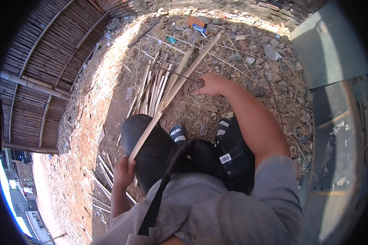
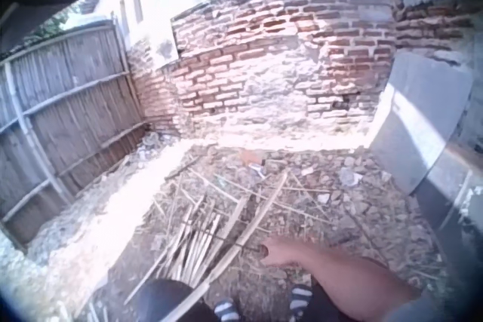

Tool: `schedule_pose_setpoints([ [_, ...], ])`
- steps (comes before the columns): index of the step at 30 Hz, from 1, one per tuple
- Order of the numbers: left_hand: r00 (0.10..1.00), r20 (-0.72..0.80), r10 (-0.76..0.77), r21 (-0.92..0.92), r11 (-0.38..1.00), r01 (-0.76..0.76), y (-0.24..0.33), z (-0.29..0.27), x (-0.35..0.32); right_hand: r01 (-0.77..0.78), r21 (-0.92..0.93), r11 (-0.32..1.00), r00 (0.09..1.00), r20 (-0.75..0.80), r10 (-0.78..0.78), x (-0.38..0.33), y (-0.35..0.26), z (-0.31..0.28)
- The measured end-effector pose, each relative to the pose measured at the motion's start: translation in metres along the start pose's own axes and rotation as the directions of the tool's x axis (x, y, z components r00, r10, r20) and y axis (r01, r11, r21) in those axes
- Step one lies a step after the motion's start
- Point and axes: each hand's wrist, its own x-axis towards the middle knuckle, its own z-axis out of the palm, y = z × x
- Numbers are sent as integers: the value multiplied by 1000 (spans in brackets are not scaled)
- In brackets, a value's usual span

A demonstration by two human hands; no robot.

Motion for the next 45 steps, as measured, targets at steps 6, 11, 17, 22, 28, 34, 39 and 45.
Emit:
schedule_pose_setpoints([
  [6,991,128,-46,-89,994,58,7,-17,6,308,-241,920,937,243,-251,-5,-31,27],
  [11,995,88,-47,-57,997,52,6,-11,7,-99,105,989,993,77,91,-8,1,-5],
  [17,999,39,4,-46,999,-3,1,-5,3,267,-217,939,957,171,-232,-12,-30,16],
  [22,999,45,-4,-61,998,7,1,-4,5,58,-90,994,998,-3,-59,-1,23,0],
  [28,1000,15,-1,12,1000,1,9,-3,2,87,-236,968,996,49,-78,-15,-19,0],
  [34,997,55,-51,-31,998,53,2,-3,2,-38,46,998,947,320,21,-12,-8,-8],
  [39,998,44,-49,18,999,48,10,-5,3,-89,10,996,996,22,89,-14,9,-18],
  [45,998,42,-37,0,999,37,4,-6,2,249,-251,935,959,198,-203,-29,-42,0],
])
